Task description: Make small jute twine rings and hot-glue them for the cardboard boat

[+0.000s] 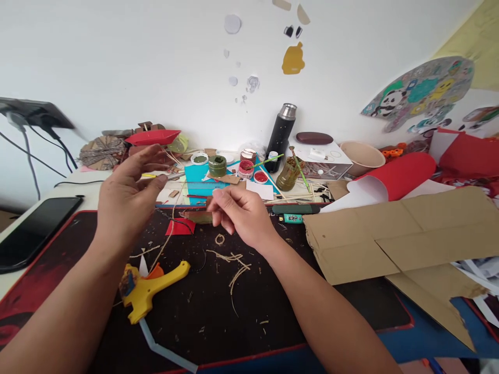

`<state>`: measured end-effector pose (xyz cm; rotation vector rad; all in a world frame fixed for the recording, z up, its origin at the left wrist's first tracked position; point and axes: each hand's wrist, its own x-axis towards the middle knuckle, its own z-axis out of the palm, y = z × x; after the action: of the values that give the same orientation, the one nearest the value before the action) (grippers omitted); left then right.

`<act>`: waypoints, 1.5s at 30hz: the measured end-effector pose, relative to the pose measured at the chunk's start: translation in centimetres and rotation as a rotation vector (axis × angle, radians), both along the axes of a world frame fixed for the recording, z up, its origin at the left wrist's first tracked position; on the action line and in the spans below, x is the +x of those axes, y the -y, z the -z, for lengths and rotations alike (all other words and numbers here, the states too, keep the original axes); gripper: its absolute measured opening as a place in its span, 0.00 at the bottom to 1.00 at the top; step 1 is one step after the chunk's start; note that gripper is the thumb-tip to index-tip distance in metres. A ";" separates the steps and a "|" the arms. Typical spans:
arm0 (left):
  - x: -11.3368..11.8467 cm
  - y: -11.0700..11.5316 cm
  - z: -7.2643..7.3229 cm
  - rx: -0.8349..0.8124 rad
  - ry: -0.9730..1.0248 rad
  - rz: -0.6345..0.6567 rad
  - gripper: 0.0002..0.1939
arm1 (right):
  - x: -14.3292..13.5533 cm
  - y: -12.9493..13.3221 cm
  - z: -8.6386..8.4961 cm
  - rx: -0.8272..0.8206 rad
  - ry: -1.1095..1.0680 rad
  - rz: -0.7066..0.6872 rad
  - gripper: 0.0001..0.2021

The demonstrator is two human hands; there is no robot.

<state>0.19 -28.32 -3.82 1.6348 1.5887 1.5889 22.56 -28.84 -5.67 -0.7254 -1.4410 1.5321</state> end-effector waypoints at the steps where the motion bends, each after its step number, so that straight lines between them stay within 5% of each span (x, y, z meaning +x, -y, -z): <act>1: 0.0 -0.1 0.0 0.011 0.009 0.008 0.29 | -0.1 0.2 -0.1 0.004 -0.007 -0.027 0.21; 7: -0.5 0.2 0.1 -0.041 -0.086 -0.087 0.08 | -0.5 0.9 -0.4 0.009 0.003 -0.071 0.10; 16: -1.6 0.0 0.2 -0.013 -0.150 -0.086 0.12 | 0.8 3.7 1.0 0.004 0.198 -0.058 0.21; 24: -1.6 0.1 -0.1 0.015 -0.171 -0.102 0.12 | 5.7 7.6 1.1 0.192 0.776 -0.139 0.03; 28: -1.5 0.1 -0.1 0.000 -0.241 -0.095 0.15 | 7.0 8.4 0.8 0.289 1.031 -0.163 0.04; 39: -1.2 0.5 0.0 -0.036 -0.373 -0.088 0.18 | 6.3 8.3 1.2 0.520 1.383 -0.303 0.08; 45: -1.2 0.6 0.0 -0.014 -0.416 -0.083 0.17 | 6.2 8.1 1.4 0.554 1.395 -0.290 0.07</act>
<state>-0.98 -28.95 -3.79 2.0127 1.8823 1.3284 28.78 -36.99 -7.10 -1.3479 -2.9048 0.5657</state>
